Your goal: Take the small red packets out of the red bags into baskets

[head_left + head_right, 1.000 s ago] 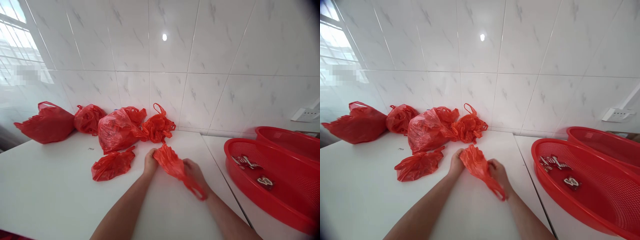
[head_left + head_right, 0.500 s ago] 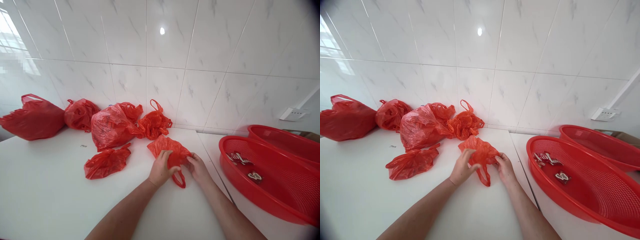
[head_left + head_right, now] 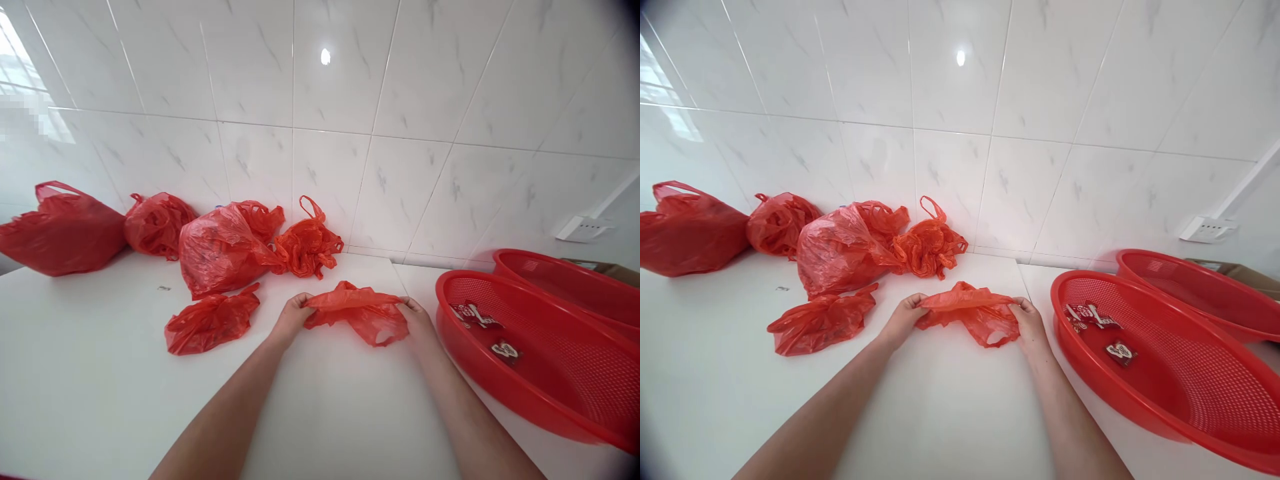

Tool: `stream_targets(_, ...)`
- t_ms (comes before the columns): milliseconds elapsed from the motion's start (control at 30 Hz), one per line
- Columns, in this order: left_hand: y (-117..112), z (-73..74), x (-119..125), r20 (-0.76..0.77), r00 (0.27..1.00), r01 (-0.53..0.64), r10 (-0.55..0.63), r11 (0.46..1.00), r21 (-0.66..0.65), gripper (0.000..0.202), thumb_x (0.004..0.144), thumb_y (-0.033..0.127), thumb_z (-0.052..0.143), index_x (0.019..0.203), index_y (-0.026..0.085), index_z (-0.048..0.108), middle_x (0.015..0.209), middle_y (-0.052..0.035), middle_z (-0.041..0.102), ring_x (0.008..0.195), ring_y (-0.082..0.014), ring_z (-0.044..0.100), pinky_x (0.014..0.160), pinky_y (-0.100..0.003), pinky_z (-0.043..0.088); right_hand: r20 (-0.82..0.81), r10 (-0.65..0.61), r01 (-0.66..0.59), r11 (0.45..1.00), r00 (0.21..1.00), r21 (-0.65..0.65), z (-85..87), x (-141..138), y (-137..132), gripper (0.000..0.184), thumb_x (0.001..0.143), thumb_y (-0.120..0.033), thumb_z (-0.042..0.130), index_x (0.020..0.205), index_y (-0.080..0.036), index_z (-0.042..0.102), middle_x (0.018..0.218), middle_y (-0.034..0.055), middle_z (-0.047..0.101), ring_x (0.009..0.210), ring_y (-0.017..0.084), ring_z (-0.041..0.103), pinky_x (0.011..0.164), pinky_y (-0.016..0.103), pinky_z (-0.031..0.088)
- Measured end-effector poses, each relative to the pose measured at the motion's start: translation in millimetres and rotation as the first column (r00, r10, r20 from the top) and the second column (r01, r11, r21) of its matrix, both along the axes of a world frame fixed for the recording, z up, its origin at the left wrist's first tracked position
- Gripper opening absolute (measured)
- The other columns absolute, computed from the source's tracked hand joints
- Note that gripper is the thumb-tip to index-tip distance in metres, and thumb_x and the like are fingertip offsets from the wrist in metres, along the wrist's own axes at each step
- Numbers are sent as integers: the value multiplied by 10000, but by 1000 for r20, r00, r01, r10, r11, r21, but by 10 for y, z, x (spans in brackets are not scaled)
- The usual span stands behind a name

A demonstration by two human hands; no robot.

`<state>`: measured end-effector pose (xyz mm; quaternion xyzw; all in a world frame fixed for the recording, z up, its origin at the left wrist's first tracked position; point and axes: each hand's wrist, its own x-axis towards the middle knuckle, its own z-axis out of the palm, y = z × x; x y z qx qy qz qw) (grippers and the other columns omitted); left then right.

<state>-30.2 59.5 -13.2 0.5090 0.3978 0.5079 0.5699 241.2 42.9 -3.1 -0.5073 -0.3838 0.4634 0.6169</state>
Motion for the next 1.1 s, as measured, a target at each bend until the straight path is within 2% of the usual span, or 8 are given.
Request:
stream_targets(100, 4, 71, -129, 306, 936, 213, -171, 971, -108, 154, 703, 279, 664, 754, 141, 618, 675, -22, 623, 578, -113, 575, 603, -231, 463, 242, -93, 106, 993, 966, -43, -6, 119, 9, 224, 627, -318, 644, 802, -205, 562, 701, -14, 593, 584, 152, 553, 519, 261, 422)
stream_targets(200, -2, 98, -131, 456, 874, 260, -168, 955, -146, 241, 734, 328, 657, 857, 121, 652, 756, -59, 663, 653, -143, 620, 647, -250, 489, 518, -190, 222, 975, 834, 0, 10, 98, 0, 209, 661, -320, 576, 833, -201, 587, 739, 7, 594, 638, 175, 563, 552, 285, 439)
stream_targets(300, 7, 88, -59, 512, 858, 167, -36, 963, -212, 247, 758, 339, 638, 884, 128, 655, 773, -57, 681, 665, -151, 635, 653, -257, 504, 701, -357, 246, 934, 617, 259, 66, -29, -56, 337, 683, -289, 548, 1004, -190, 580, 975, 71, 603, 875, 230, 577, 733, 353, 471)
stream_targets(467, 7, 66, 20, 502, 864, 104, 30, 966, -237, 258, 792, 330, 609, 978, 154, 644, 821, -46, 694, 675, -150, 646, 627, -255, 514, 708, -648, -8, 736, 279, 677, 172, -431, -298, 369, 759, -202, 536, 1127, -186, 549, 1226, 138, 492, 1183, 289, 435, 997, 481, 325)
stream_targets(633, -45, 79, 59, 495, 867, 195, -56, 953, -234, 328, 814, 379, 576, 1065, 174, 629, 932, -66, 694, 767, -179, 659, 674, -285, 529, 855, -367, -311, 818, 368, 485, 53, -666, -353, 317, 862, -146, 375, 1060, -232, 606, 1086, 82, 609, 1039, 216, 553, 897, 378, 430)
stream_targets(800, 12, 112, -34, 570, 820, 201, -46, 956, -213, 317, 851, 421, 496, 975, 168, 641, 913, -58, 696, 817, -178, 661, 764, -300, 527, 908, 9, -201, 976, 418, 83, -97, -449, -147, 308, 873, -300, 409, 1096, -259, 616, 837, 41, 680, 723, 213, 629, 667, 343, 448)
stream_targets(967, 131, 118, -205, 633, 760, 1, 144, 975, -223, 192, 837, 316, 532, 911, 161, 618, 802, -20, 677, 683, -115, 633, 685, -237, 519, 874, 194, -145, 979, 446, -143, -4, -339, -167, 349, 669, -407, 679, 986, -266, 640, 409, -45, 529, 371, 152, 470, 474, 287, 312)
stream_targets(1100, 120, 155, -197, 440, 867, -218, 234, 972, -87, 307, 774, 337, 603, 1037, 182, 570, 929, -39, 648, 787, -146, 623, 707, -263, 504, 857, 292, -224, 951, 424, -214, 100, -354, -252, 303, 658, -459, 672, 891, -267, 643, 405, -40, 538, 331, 131, 430, 438, 273, 265)
